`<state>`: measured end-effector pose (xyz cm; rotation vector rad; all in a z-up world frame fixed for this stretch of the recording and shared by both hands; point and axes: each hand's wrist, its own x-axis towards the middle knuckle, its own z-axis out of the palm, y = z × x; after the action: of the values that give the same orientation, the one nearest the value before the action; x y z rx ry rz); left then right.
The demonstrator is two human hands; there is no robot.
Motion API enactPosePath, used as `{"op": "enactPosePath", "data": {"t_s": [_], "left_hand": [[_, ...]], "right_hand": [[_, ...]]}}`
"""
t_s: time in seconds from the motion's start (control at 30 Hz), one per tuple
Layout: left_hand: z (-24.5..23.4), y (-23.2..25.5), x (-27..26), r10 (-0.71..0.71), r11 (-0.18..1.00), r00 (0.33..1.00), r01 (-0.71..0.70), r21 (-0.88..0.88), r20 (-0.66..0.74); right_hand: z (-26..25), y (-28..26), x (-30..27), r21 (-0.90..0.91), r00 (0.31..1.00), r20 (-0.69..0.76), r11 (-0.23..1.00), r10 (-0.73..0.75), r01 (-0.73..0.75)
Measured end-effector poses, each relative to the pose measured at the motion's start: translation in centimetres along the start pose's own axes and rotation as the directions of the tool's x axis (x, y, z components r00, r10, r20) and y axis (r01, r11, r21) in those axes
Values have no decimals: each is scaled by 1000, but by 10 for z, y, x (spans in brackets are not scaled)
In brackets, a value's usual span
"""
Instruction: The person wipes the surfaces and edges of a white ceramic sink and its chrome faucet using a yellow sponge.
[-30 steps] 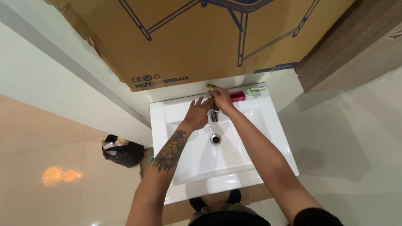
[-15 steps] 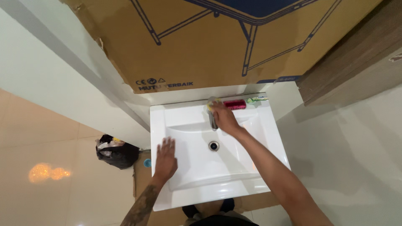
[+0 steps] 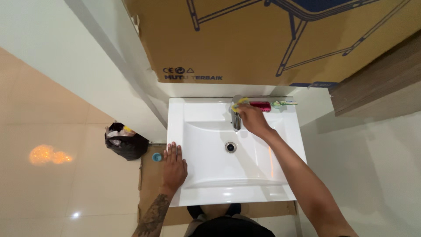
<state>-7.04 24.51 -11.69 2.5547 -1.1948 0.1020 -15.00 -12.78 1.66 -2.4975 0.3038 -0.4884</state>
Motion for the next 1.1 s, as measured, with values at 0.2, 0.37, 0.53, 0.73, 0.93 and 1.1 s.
{"op": "enactPosePath", "data": {"t_s": [0.2, 0.37, 0.53, 0.73, 0.93, 1.1], "left_hand": [[-11, 5, 0, -18, 999, 1000, 18, -29, -4], [-11, 3, 0, -3, 999, 999, 1, -48, -35], [-5, 2, 2, 0, 999, 998, -3, -44, -57], [-1, 2, -1, 1, 996, 996, -9, -86, -90], [-3, 0, 1, -12, 996, 999, 9, -94, -34], [-3, 1, 0, -19, 994, 999, 14, -110, -50]], "right_hand": [[26, -43, 4, 49, 973, -216, 996, 81, -72], [148, -36, 26, -184, 980, -182, 982, -76, 42], [216, 22, 1, -454, 997, -79, 890, 7, -42], [237, -9, 6, -374, 986, -149, 918, 78, -129], [249, -58, 47, -102, 982, 121, 982, -148, 161], [209, -4, 18, -456, 992, -26, 881, 127, -125]]}}
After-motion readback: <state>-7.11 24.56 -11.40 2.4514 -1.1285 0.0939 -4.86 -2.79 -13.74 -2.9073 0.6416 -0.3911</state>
